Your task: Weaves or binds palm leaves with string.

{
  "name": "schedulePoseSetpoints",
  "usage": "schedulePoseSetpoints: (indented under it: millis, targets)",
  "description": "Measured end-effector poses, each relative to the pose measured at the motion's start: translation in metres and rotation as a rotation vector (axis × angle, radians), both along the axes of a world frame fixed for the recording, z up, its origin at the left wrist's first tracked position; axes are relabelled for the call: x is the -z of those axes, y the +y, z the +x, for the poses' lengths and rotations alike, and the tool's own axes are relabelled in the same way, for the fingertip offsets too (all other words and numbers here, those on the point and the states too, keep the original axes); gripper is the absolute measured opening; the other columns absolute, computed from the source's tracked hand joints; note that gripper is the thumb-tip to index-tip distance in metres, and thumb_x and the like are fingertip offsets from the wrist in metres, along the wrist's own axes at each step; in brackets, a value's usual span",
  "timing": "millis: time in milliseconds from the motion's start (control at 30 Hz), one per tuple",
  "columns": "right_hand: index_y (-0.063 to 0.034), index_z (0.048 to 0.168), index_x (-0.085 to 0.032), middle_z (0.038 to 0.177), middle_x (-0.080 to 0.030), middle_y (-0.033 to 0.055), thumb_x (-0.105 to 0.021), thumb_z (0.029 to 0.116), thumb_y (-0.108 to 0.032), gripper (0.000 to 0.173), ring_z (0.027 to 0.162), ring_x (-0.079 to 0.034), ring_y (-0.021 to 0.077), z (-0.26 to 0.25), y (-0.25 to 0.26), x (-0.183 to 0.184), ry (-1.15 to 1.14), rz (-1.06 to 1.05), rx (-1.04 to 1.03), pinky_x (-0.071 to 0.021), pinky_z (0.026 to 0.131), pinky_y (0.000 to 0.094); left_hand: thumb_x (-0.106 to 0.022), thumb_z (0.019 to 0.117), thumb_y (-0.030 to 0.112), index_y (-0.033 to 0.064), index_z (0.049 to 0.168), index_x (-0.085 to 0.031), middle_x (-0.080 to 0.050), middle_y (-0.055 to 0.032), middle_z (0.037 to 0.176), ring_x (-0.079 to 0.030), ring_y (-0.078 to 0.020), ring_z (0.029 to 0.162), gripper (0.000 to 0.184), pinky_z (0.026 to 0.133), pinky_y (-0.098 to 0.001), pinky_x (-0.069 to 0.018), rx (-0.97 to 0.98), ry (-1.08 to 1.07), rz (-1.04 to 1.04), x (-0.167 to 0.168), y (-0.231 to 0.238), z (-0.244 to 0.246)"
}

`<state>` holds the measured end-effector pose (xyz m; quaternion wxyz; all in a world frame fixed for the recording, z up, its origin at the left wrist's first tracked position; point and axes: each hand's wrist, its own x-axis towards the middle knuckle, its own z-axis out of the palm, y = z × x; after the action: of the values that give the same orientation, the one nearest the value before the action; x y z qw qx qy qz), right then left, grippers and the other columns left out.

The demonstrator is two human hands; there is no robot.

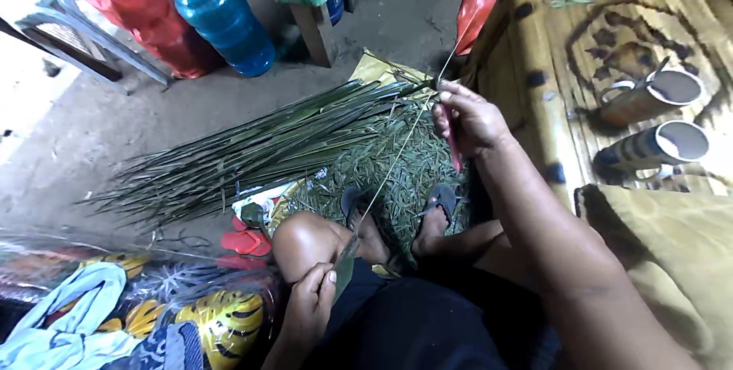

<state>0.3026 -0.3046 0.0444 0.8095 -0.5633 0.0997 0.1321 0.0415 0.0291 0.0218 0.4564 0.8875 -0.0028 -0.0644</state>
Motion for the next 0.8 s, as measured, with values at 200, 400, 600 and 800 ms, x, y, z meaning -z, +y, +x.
schedulePoseSetpoints:
  millis: [200,400,600,800]
  targets:
    - [-0.0089,0.135,-0.060,0.075,-0.066,0.0038,-0.053,0.1043,-0.019,0.033,0.055,-0.058,0.0089,-0.094,0.054,0.037,-0.023,0.070,-0.475,-0.0526,0.053,0.0248,-0.036,0.1090,0.017,0.0072,0.109,-0.064,-0.052,0.0038,0.065,-0.046,-0.0045,0.048,0.030,0.044,-0.0189,-0.0408,0.073,0.525,-0.658,-0.007,-0.006,0.024]
    - [-0.0084,0.129,-0.066,0.073,-0.066,0.0006,-0.053,0.1033,-0.018,0.030,0.055,-0.058,0.0055,-0.104,0.054,0.051,-0.058,0.207,-0.507,-0.0517,0.054,0.0213,-0.035,0.1074,0.024,0.0117,0.103,-0.061,-0.044,0.0074,0.058,-0.047,-0.0040,0.046,0.029,0.044,-0.0189,-0.0414,0.273,0.934,-1.289,0.008,0.003,0.030]
    - [-0.0122,0.130,-0.063,0.067,-0.062,-0.0008,-0.052,0.1021,-0.020,0.031,0.050,-0.055,0.0042,-0.057,0.024,0.028,-0.122,0.176,-0.425,-0.0505,0.048,0.0203,-0.049,0.1052,0.030,0.0139,0.098,-0.064,-0.046,0.0083,0.058,-0.049,-0.0036,0.046,0.024,0.045,-0.0184,-0.0433,0.330,1.094,-1.407,0.010,0.004,0.014]
    - [-0.0113,0.128,-0.060,0.067,-0.060,-0.0013,-0.047,0.1037,-0.018,0.029,0.050,-0.055,0.0057,-0.011,0.009,0.009,-0.168,0.227,-0.381,-0.0500,0.047,0.0210,-0.052,0.1048,0.034,0.0154,0.095,-0.065,-0.047,0.0083,0.059,-0.049,-0.0035,0.046,0.025,0.044,-0.0186,-0.0424,0.322,1.134,-1.432,0.014,0.010,0.001]
